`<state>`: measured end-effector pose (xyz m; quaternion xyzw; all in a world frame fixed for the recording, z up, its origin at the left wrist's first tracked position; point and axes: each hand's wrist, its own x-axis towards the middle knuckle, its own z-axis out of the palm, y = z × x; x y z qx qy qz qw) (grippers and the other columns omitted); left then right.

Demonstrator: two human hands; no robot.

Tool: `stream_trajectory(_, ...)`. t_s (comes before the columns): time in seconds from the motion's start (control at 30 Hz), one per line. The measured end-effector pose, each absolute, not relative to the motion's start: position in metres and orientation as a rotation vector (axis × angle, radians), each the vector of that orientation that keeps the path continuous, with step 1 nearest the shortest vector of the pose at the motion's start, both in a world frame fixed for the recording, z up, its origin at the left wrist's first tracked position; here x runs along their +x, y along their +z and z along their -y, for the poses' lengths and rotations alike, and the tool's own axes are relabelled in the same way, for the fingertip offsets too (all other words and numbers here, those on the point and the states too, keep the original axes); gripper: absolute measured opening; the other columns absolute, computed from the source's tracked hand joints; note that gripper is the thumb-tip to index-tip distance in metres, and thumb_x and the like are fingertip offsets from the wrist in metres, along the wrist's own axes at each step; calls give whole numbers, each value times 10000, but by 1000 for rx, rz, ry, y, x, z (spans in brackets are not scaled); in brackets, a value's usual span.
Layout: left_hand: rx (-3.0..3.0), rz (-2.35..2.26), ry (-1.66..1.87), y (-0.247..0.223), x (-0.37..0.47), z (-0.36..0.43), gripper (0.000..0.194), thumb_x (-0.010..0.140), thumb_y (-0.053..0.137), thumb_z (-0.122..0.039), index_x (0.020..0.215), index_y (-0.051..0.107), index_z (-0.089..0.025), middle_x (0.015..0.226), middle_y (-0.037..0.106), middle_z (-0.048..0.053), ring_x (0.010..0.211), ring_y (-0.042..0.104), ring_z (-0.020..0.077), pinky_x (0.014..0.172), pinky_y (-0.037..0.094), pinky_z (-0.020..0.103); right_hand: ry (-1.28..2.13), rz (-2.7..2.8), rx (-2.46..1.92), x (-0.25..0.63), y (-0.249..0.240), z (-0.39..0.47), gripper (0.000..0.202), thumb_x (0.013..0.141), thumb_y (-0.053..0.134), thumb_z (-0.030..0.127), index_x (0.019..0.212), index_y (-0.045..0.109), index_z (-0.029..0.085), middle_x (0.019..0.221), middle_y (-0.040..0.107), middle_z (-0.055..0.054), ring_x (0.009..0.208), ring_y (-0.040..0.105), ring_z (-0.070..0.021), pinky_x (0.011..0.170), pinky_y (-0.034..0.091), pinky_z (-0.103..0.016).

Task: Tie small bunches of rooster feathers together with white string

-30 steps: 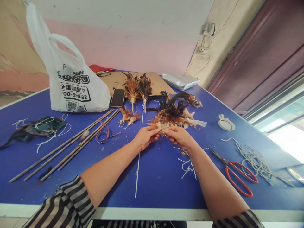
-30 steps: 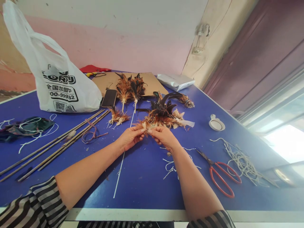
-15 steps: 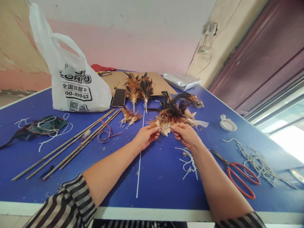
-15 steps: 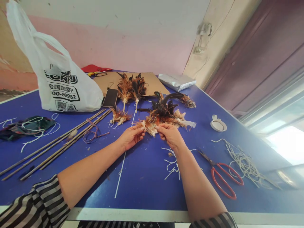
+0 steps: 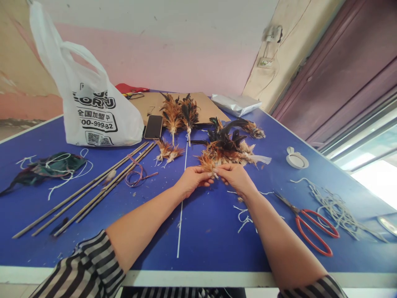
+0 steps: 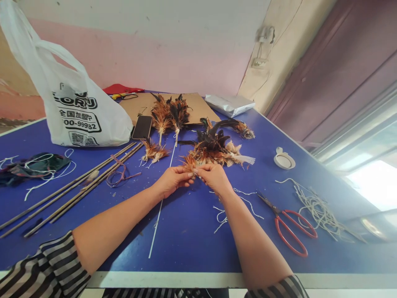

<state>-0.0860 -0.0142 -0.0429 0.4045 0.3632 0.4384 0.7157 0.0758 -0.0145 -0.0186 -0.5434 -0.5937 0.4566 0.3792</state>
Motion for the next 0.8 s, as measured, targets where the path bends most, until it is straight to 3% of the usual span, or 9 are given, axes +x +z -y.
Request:
stream_trajectory(0.4,853,-814,979,-40,-87,15,228,609,717,-200,795,666,-78,670,642,66,549,574,77,541,466,184,1141,1588,-1374,66,-10,21,168,684,583,261,770,683,157,489,569,3,426,493,-92,438,404,-220)
stream_trajectory(0.53,880,-850,993,-42,-87,15,226,574,738,-223,732,667,-79,599,600,28,487,515,51,476,420,169,896,1807,-1388,67,-13,21,203,725,523,224,832,693,194,531,577,0,444,498,-109,461,388,-241)
stream_trajectory(0.67,868,-857,954,-43,-89,12,215,571,742,-243,656,646,-71,543,567,15,461,502,46,473,418,165,525,2066,-1180,65,-10,25,223,736,488,155,741,701,219,666,621,-25,617,541,-146,601,398,-270)
stream_trajectory(0.8,799,-805,910,-44,-93,9,203,586,736,-221,681,638,-70,554,576,21,466,519,48,486,432,161,574,2113,-1126,64,-4,27,263,730,464,119,816,692,217,694,621,-25,643,540,-141,627,403,-269)
